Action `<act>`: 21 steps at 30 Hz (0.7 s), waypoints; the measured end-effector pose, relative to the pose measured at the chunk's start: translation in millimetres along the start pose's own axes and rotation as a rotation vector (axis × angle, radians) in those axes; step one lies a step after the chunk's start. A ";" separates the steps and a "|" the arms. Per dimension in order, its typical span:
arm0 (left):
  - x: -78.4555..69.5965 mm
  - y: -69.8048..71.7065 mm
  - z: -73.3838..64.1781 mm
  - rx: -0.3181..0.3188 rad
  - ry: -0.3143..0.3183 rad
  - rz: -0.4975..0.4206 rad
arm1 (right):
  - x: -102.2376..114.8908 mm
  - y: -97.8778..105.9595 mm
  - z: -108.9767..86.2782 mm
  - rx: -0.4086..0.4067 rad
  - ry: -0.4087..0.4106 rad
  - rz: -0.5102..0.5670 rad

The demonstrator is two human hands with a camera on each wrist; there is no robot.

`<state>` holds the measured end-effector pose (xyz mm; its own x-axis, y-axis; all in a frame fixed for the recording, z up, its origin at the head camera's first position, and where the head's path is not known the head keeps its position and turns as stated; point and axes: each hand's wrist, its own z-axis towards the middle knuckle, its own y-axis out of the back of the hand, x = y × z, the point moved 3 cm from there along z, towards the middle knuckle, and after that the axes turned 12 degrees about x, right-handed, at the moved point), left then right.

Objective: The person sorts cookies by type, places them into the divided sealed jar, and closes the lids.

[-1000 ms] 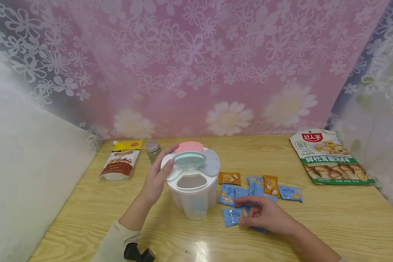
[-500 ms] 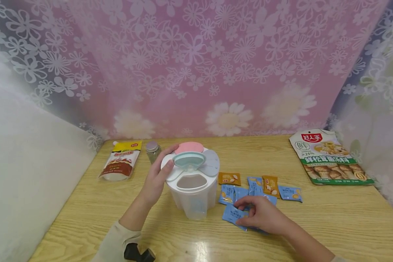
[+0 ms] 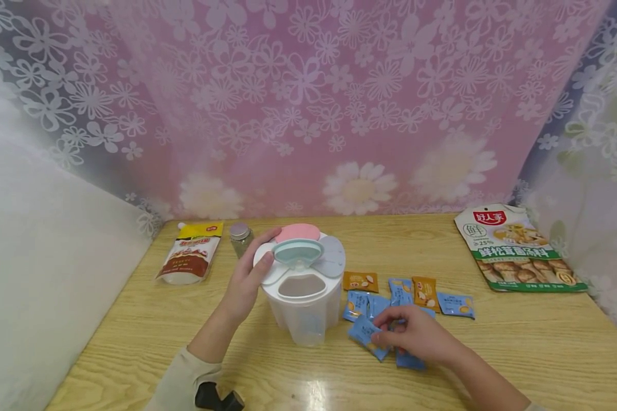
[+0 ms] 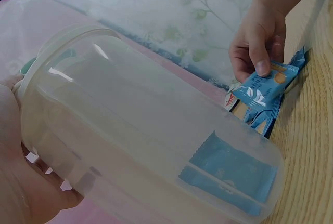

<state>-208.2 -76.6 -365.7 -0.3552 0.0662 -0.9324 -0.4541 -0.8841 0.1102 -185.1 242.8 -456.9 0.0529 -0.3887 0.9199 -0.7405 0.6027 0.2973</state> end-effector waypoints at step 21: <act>2.4 1.7 1.2 0.002 -0.010 -0.004 | 37.4 7.1 -7.3 0.022 0.222 0.017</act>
<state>-210.8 -77.4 -367.3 -0.3619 0.0740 -0.9293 -0.4571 -0.8829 0.1077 -183.5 237.6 -418.5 0.1845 -0.2141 0.9592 -0.7571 0.5914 0.2776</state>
